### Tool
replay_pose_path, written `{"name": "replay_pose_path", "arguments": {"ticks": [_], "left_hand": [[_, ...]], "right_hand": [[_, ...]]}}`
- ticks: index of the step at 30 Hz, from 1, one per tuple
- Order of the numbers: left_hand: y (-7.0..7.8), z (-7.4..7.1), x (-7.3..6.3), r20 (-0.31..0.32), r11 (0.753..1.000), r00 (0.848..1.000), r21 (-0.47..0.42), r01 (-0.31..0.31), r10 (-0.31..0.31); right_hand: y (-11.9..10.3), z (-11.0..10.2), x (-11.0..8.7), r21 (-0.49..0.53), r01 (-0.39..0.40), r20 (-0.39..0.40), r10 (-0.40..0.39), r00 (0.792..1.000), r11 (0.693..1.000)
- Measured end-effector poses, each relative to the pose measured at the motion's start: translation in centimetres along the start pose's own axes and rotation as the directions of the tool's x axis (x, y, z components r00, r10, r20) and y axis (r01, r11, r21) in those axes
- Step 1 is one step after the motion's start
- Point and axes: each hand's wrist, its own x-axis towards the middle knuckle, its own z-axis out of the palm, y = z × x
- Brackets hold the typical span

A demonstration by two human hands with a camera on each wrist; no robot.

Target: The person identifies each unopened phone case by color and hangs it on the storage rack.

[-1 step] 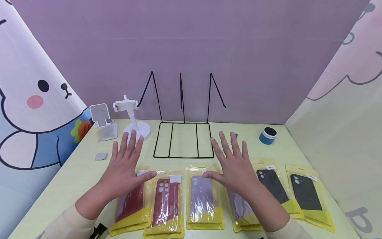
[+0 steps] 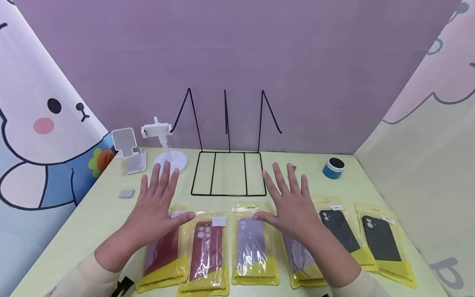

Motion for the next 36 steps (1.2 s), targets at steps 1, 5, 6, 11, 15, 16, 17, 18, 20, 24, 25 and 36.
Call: {"name": "replay_pose_path", "arguments": {"ticks": [1, 5, 6, 11, 15, 16, 17, 18, 20, 24, 25, 36], "left_hand": [[0.0, 0.0, 0.0, 0.000, 1.000, 1.000, -0.001, -0.001, 0.001], [0.0, 0.0, 0.0, 0.007, 1.000, 1.000, -0.010, 0.001, -0.001], [0.0, 0.0, 0.0, 0.009, 1.000, 1.000, -0.012, 0.002, -0.002], [0.1, 0.0, -0.1, 0.020, 1.000, 1.000, -0.012, 0.002, -0.002], [-0.1, -0.2, 0.4, 0.067, 0.997, 0.997, -0.063, 0.034, -0.030], [-0.3, -0.2, 0.7, 0.085, 0.995, 0.995, -0.090, 0.049, -0.042], [-0.5, -0.3, 1.0, 0.106, 0.991, 0.993, -0.120, 0.064, -0.051], [-0.7, -0.3, 1.4, 0.126, 0.985, 0.990, -0.152, 0.076, -0.057], [-1.2, -0.3, 2.3, 0.175, 0.971, 0.983, -0.219, 0.100, -0.062], [-2.8, 0.5, 4.5, 0.285, 0.939, 0.957, -0.309, 0.149, -0.058], [-3.3, 0.8, 5.1, 0.316, 0.932, 0.947, -0.322, 0.166, -0.060], [-5.7, 4.6, 9.1, 0.499, 0.907, 0.866, -0.367, 0.208, 0.003]], "right_hand": [[0.0, 0.0, 0.0, 0.001, 0.002, -0.001, -0.002, 1.000, 1.000], [-0.2, 0.1, 0.3, 0.004, 0.013, -0.005, -0.013, 1.000, 1.000], [-0.2, 0.1, 0.3, 0.003, 0.015, -0.006, -0.015, 1.000, 1.000], [-0.2, 0.0, 0.3, 0.007, 0.009, 0.009, -0.009, 1.000, 1.000], [0.0, -0.2, 0.5, 0.077, -0.010, 0.042, 0.007, 0.999, 0.997], [0.1, -0.2, 0.7, 0.107, -0.014, 0.052, 0.008, 0.999, 0.994], [0.2, -0.2, 0.8, 0.144, -0.022, 0.062, 0.013, 0.998, 0.989], [0.3, -0.2, 1.0, 0.183, -0.033, 0.078, 0.019, 0.997, 0.983], [0.6, -0.1, 1.3, 0.257, -0.060, 0.120, 0.030, 0.992, 0.964], [0.9, 0.6, 2.4, 0.350, -0.105, 0.227, 0.024, 0.974, 0.931], [0.9, 1.0, 2.7, 0.359, -0.103, 0.253, 0.010, 0.967, 0.928], [0.7, 5.5, 5.0, 0.332, -0.075, 0.447, -0.087, 0.890, 0.940]]}}
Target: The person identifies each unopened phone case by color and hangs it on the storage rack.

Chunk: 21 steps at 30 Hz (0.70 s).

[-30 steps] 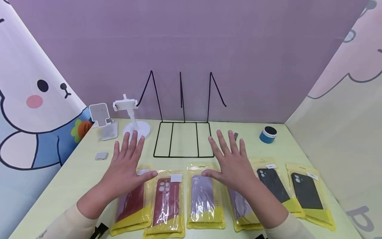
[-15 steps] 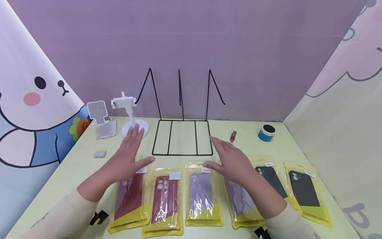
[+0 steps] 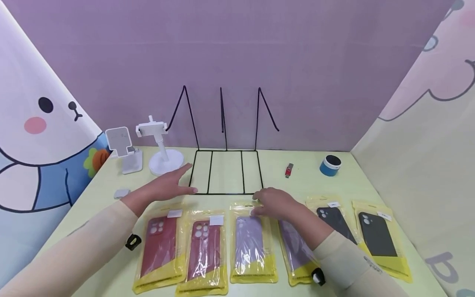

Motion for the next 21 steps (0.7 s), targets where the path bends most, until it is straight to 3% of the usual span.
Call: {"name": "replay_pose_path", "arguments": {"ticks": [5, 11, 14, 17, 21], "left_hand": [[-0.6, 0.6, 1.5, 0.047, 0.998, 0.999, 0.068, -0.010, 0.007], [-1.4, 1.1, 2.6, 0.098, 0.991, 0.995, 0.136, 0.008, -0.021], [-1.7, 1.3, 2.9, 0.113, 0.987, 0.993, 0.156, 0.027, -0.045], [-1.8, 1.4, 3.2, 0.117, 0.985, 0.992, 0.171, 0.034, -0.055], [-2.1, 1.4, 3.2, 0.122, 0.984, 0.990, 0.170, 0.046, -0.067]], "right_hand": [[0.4, 0.7, 0.9, -0.053, 0.079, 0.004, -0.079, 0.997, 0.995], [0.8, 1.0, 1.7, -0.040, 0.203, -0.021, -0.204, 0.979, 0.978], [0.9, 0.8, 1.8, -0.007, 0.195, -0.013, -0.195, 0.981, 0.981], [0.7, 0.1, 1.2, 0.074, 0.123, 0.000, -0.124, 0.992, 0.990], [0.5, -1.5, 0.2, 0.196, 0.110, -0.033, -0.106, 0.994, 0.974]]}}
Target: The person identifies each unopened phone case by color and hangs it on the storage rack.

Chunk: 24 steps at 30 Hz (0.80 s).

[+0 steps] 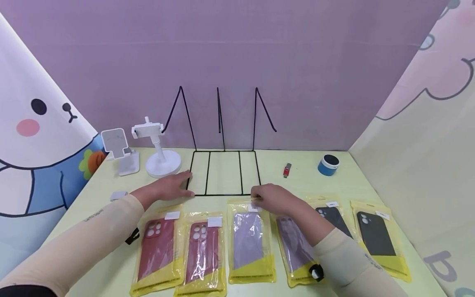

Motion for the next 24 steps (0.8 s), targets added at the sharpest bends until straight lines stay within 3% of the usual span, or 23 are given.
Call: {"name": "replay_pose_path", "arguments": {"ticks": [10, 16, 24], "left_hand": [[-0.5, 0.1, -0.1, 0.000, 1.000, 1.000, -0.008, 0.005, -0.005], [-0.5, 0.0, -0.1, -0.018, 1.000, 1.000, 0.020, -0.009, 0.009], [-0.6, -0.2, -0.1, -0.036, 0.999, 0.999, 0.039, -0.033, 0.035]], "right_hand": [[-1.6, -3.7, -2.6, 0.240, 0.109, -0.136, -0.078, 0.988, 0.965], [-2.7, -5.2, -3.9, 0.237, 0.139, -0.205, -0.090, 0.975, 0.961], [-3.1, -7.7, -5.1, 0.196, 0.113, -0.314, -0.047, 0.948, 0.974]]}}
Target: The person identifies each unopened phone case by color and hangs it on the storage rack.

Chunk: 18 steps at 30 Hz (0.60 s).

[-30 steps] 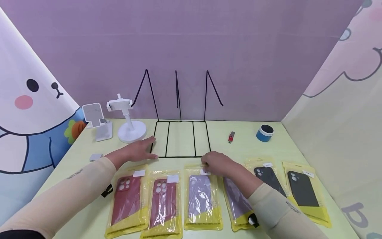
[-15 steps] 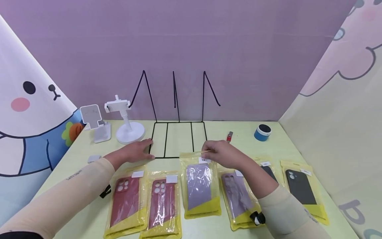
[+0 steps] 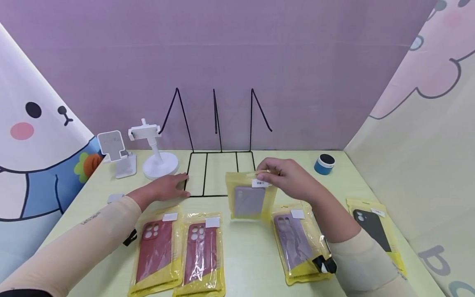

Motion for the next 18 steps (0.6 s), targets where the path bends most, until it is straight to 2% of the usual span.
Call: {"name": "replay_pose_path", "arguments": {"ticks": [4, 9, 14, 18], "left_hand": [[0.0, 0.0, 0.1, 0.007, 1.000, 1.000, 0.000, 0.007, -0.007], [0.0, 0.1, 0.1, 0.018, 1.000, 1.000, -0.002, 0.017, -0.017], [0.0, 0.1, 0.0, 0.025, 1.000, 0.999, -0.004, 0.019, -0.019], [0.1, 0.1, 0.1, 0.022, 1.000, 1.000, 0.006, 0.003, -0.003]], "right_hand": [[-0.3, -1.6, 0.1, -0.044, 0.038, -0.092, -0.042, 0.995, 0.998], [-0.7, -3.4, 0.3, -0.036, 0.065, -0.219, -0.072, 0.973, 0.997], [-0.4, -4.9, 1.0, 0.035, 0.062, -0.325, -0.047, 0.944, 0.997], [-0.1, -5.7, 1.8, 0.047, 0.027, -0.358, -0.009, 0.934, 0.999]]}}
